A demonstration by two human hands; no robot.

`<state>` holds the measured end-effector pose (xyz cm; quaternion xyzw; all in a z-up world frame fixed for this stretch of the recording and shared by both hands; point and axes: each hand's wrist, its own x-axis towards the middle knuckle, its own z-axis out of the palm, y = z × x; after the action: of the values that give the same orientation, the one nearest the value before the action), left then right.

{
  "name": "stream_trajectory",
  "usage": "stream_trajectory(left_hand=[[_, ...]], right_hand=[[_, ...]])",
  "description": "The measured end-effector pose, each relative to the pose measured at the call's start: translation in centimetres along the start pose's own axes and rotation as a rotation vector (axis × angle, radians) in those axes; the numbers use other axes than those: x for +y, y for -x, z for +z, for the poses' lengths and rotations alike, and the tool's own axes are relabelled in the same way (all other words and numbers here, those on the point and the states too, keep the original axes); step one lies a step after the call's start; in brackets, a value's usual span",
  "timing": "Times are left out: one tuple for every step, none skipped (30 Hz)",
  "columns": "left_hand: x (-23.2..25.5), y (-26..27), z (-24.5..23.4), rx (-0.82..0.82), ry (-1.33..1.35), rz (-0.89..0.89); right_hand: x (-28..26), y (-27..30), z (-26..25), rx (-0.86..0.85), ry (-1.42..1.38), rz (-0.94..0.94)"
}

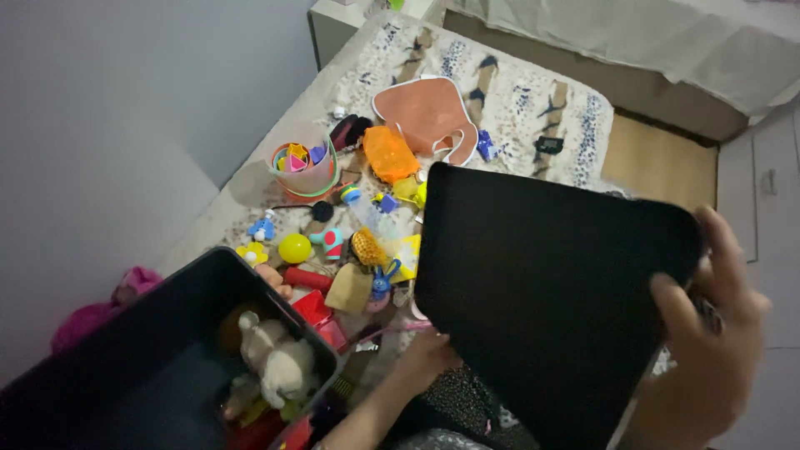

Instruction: Organizing and sorting various small toys and objects into a black storage bin and a panda-patterned box.

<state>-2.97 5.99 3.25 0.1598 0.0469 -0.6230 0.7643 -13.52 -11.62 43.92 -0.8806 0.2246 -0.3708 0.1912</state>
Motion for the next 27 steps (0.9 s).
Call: stream_trajectory(left_hand=[[1.0,1.5,1.7,0.056,-0.052,0.053],[2.1,2.9,3.5,0.110,-0.106,0.106],[2.3,3.5,2.6,0.112,-0.109,0.101],[2.6,4.1,1.8,0.182,-0.076,0.142],[2.8,4.6,0.9,0.252,-0.042,0.183],[2.6,5.5,0.3,0.251,-0.046,0.176],[2.4,6.5,-0.4,0.271,-0.131,0.194],[2.2,7.4,-1.2,0.291,-0.213,0.212],[0.8,7.6,-4.5,0.290,-0.214,0.206],[-0.5,7.8,-7.9,0.317,-0.234,0.172],[-1.9,8.0,-11.2,0.345,-0.254,0.139],[-2.2,8.4,-11.1,0.346,-0.255,0.133],[-2.5,8.8,-11.0,0.508,-0.236,0.068],[-2.9,9.3,-11.0,0.670,-0.217,0.002],[-3.2,9.6,-11.4,0.673,-0.220,-0.004],[-3.6,9.8,-11.7,0.680,-0.241,-0.027],[-3.9,10.1,-11.9,0.688,-0.262,-0.049],[-4.2,9.6,-12.8,0.686,-0.265,-0.058],[-4.6,9.2,-13.6,0.590,-0.312,-0.066],[-5.0,9.0,-14.4,0.496,-0.356,-0.073],[-4.6,8.6,-14.3,0.497,-0.357,-0.082],[-3.8,7.5,-14.3,0.545,-0.776,0.036],[-2.9,6.5,-14.2,0.577,-1.194,0.163],[-0.6,6.3,-10.1,0.575,-1.195,0.166],[1.7,6.1,-6.1,0.472,-1.133,0.267],[3.9,6.1,-2.1,0.368,-1.066,0.361],[4.9,6.7,0.4,0.366,-1.066,0.360]], right_hand=[[2.9,0.8,-0.2,-0.030,-0.024,0.195],[5.8,1.7,-0.4,-0.060,-0.048,0.389],[8.6,3.2,0.1,-0.058,-0.048,0.395],[11.4,4.7,0.4,-0.064,-0.104,0.286],[14.1,6.3,0.8,-0.070,-0.159,0.177],[17.8,8.3,1.8,-0.066,-0.156,0.182],[21.4,10.4,2.8,-0.065,-0.318,0.386],[25.0,12.5,3.8,-0.067,-0.480,0.589],[26.6,14.5,4.4,-0.064,-0.477,0.593],[28.4,16.4,5.1,-0.113,-0.431,0.736],[30.1,18.3,5.8,-0.165,-0.385,0.878],[29.8,19.6,5.9,-0.163,-0.383,0.884],[29.5,20.8,6.1,-0.154,-0.401,1.020],[29.2,22.2,6.3,-0.144,-0.419,1.158],[30.0,23.9,6.0,-0.141,-0.419,1.164],[30.8,25.6,5.6,-0.114,-0.422,1.258],[31.6,27.2,5.2,-0.086,-0.425,1.351],[30.7,26.7,4.3,-0.079,-0.421,1.358],[29.9,26.2,3.3,-0.043,-0.394,1.374],[28.9,25.7,2.3,-0.009,-0.366,1.390],[30.1,27.4,1.2,-0.005,-0.362,1.398],[31.5,28.6,0.6,0.068,-0.419,1.300],[32.9,29.8,0.0,0.139,-0.473,1.199],[36.5,32.6,-1.2,0.141,-0.475,1.196],[39.9,35.7,-2.9,0.114,-0.448,1.121],[42.5,39.3,-4.9,0.087,-0.417,1.049],[44.3,40.4,-6.9,0.059,-0.387,0.978]])
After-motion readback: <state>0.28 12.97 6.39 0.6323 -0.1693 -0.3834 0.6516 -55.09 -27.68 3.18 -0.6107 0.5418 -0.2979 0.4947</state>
